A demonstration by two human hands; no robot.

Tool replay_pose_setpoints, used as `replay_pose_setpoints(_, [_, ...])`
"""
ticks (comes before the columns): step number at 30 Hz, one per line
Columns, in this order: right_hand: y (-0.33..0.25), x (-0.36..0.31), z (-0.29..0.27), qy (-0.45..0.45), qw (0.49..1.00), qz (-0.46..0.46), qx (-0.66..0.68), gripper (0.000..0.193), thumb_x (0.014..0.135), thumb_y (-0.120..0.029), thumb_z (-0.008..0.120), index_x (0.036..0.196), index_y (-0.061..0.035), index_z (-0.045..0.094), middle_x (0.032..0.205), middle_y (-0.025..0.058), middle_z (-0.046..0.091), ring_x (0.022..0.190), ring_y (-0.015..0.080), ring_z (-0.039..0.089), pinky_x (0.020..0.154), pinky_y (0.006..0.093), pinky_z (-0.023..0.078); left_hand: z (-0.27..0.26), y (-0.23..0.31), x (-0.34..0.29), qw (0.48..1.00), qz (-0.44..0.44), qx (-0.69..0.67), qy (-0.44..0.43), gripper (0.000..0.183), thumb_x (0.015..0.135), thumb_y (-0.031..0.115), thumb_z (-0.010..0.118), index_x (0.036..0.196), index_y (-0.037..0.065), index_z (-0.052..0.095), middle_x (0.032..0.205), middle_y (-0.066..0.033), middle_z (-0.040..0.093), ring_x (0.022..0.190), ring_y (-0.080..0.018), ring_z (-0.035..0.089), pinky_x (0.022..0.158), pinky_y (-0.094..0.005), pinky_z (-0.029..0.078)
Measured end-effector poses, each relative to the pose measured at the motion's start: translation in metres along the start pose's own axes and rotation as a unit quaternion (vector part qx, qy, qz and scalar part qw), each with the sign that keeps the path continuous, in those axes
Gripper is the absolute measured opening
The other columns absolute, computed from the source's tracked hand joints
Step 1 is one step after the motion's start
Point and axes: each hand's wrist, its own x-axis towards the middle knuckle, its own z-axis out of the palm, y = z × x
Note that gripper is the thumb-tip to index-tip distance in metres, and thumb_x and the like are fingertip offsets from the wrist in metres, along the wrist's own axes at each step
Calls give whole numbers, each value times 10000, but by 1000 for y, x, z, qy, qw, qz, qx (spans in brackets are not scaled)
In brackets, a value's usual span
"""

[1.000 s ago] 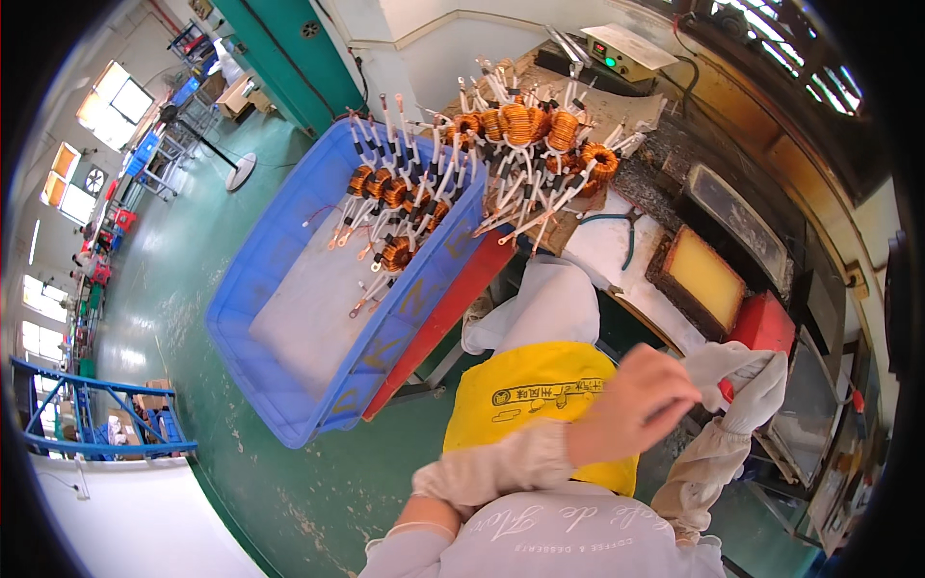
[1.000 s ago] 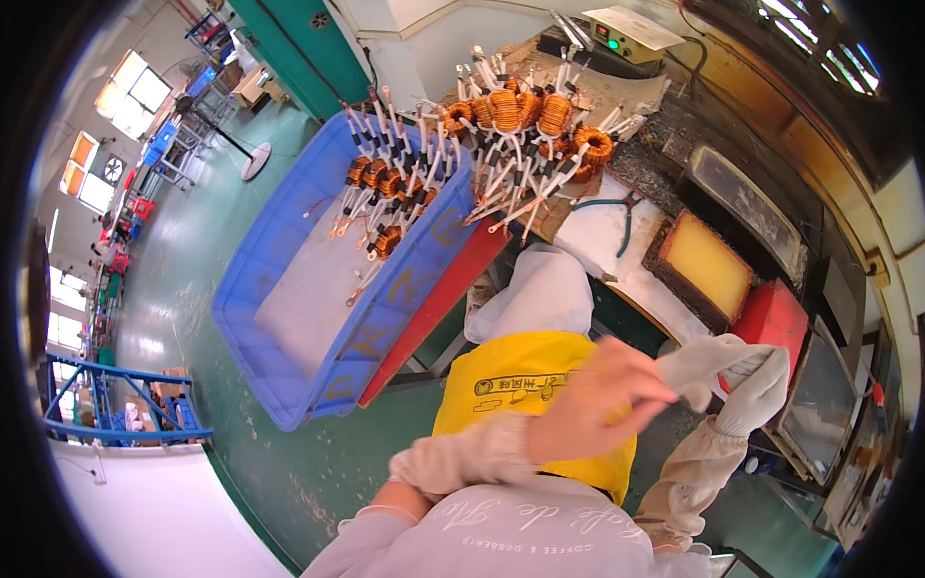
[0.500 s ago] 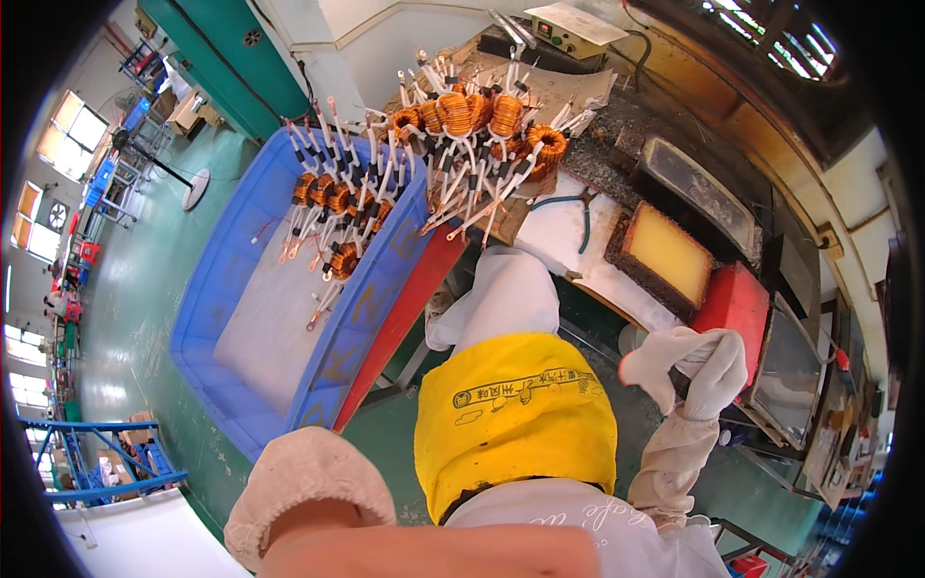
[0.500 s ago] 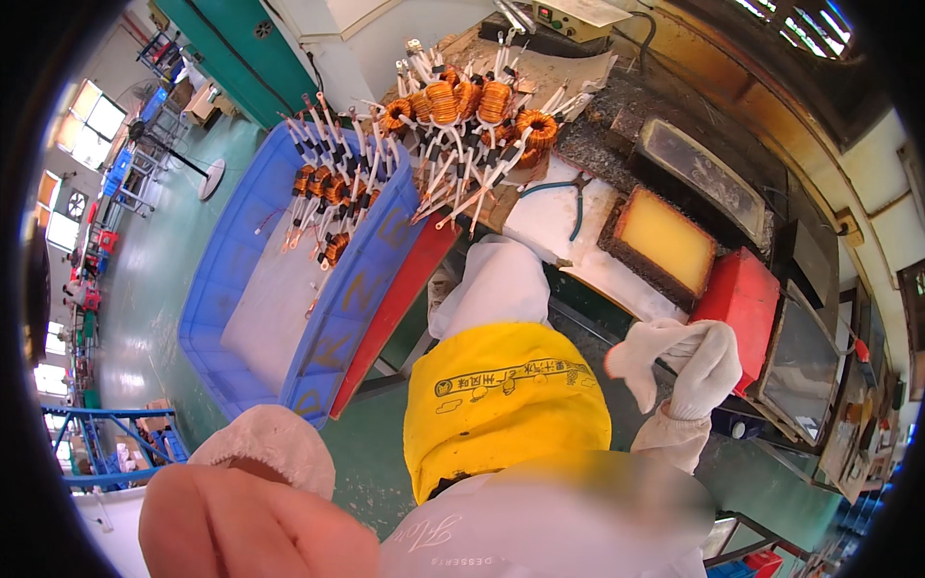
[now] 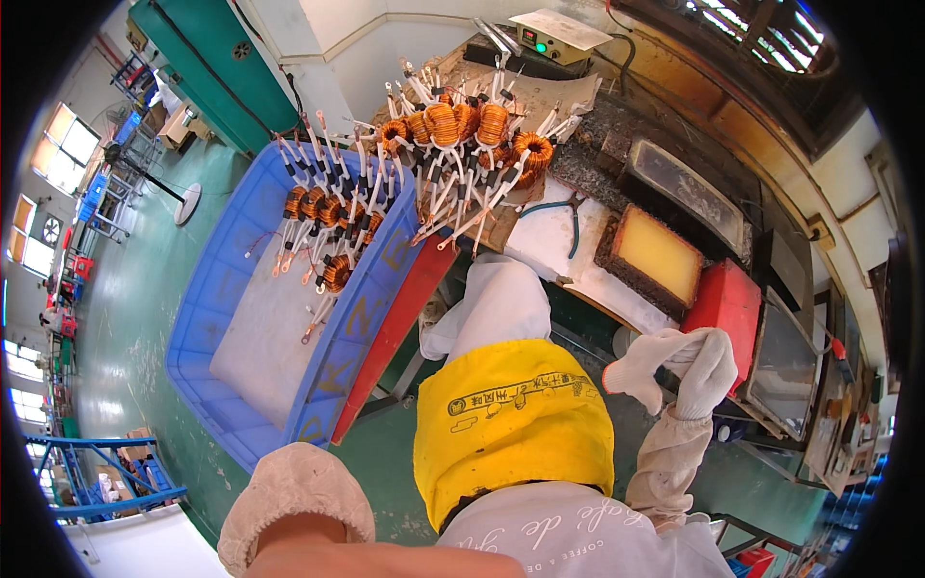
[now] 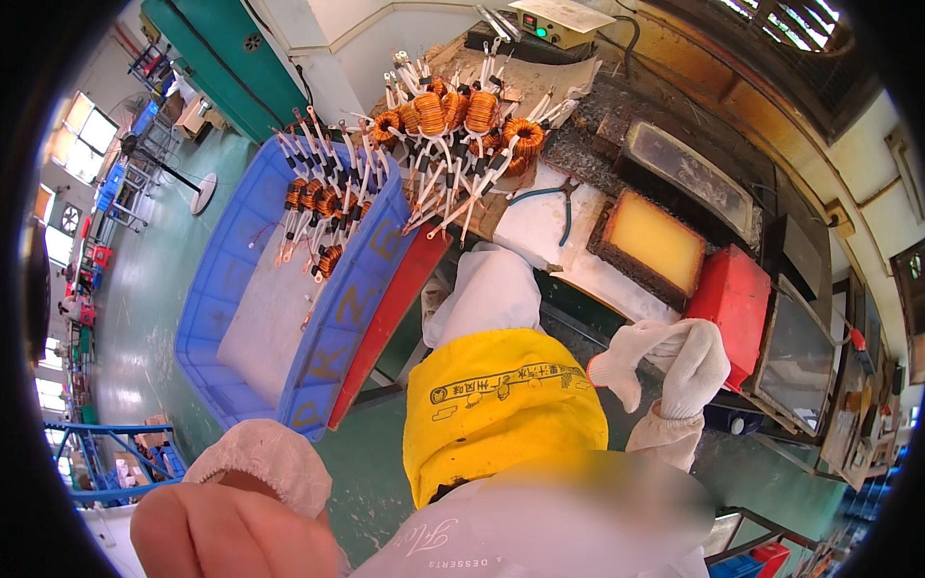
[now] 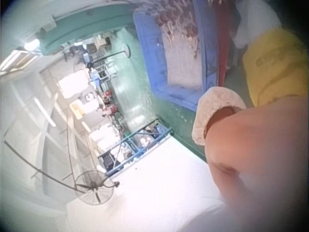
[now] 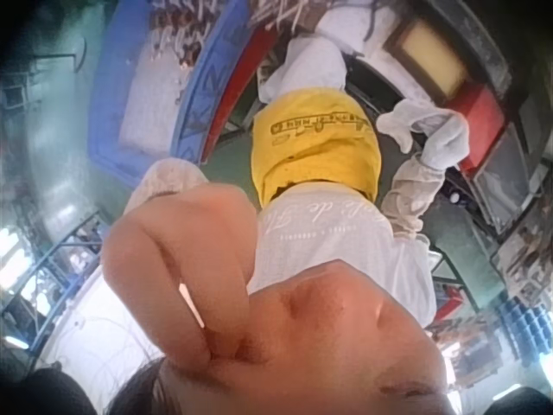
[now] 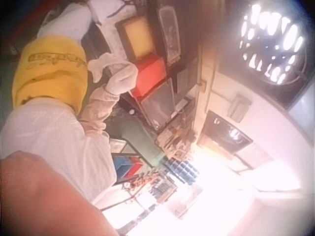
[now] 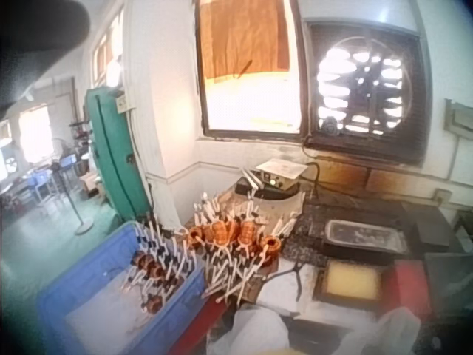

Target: The person scrapes the molten solder bath, puts on gloves, and dips the wire leads of inductor coils into flux and molten solder by hand.

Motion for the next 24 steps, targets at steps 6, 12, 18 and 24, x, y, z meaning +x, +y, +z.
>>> replay_pose_setpoints(6, [-5, -2, 2, -51, 990, 41, 128, 384, 1074, -253, 372, 856, -2, 565, 744, 123, 706, 640, 176, 702, 555, 262, 566, 0, 1, -3, 999, -15, 48, -6, 249, 856, 82, 709, 690, 166, 544, 739, -5, 645, 556, -140, 485, 536, -250, 330])
replay_pose_setpoints(12, [-2, -2, 0, -41, 998, -4, 52, 377, 1074, -238, 380, 852, 4, 565, 740, 124, 707, 639, 176, 699, 572, 267, 570, -13, 16, -15, 999, -31, 20, -30, 183, 848, 97, 747, 743, 148, 607, 788, -33, 653, 608, -147, 526, 573, -248, 382])
replay_pose_setpoints(18, [6, -2, -2, -9, 1000, 5, 16, 368, 1064, -198, 404, 835, 22, 590, 712, 71, 643, 635, 126, 609, 598, 265, 500, -61, -1, 4, 940, 151, 65, -299, 167, 840, 131, 757, 968, 73, 666, 715, -60, 598, 585, -121, 519, 508, -256, 389])
replay_pose_setpoints(24, [9, -4, -1, -66, 989, 69, 112, 359, 1069, -215, 385, 868, 13, 576, 793, 126, 721, 677, 177, 705, 626, 277, 576, -77, -32, -11, 815, 446, 137, -344, 393, 893, 139, 652, 1274, 102, 567, 669, -16, 582, 496, -91, 459, 436, -238, 336])
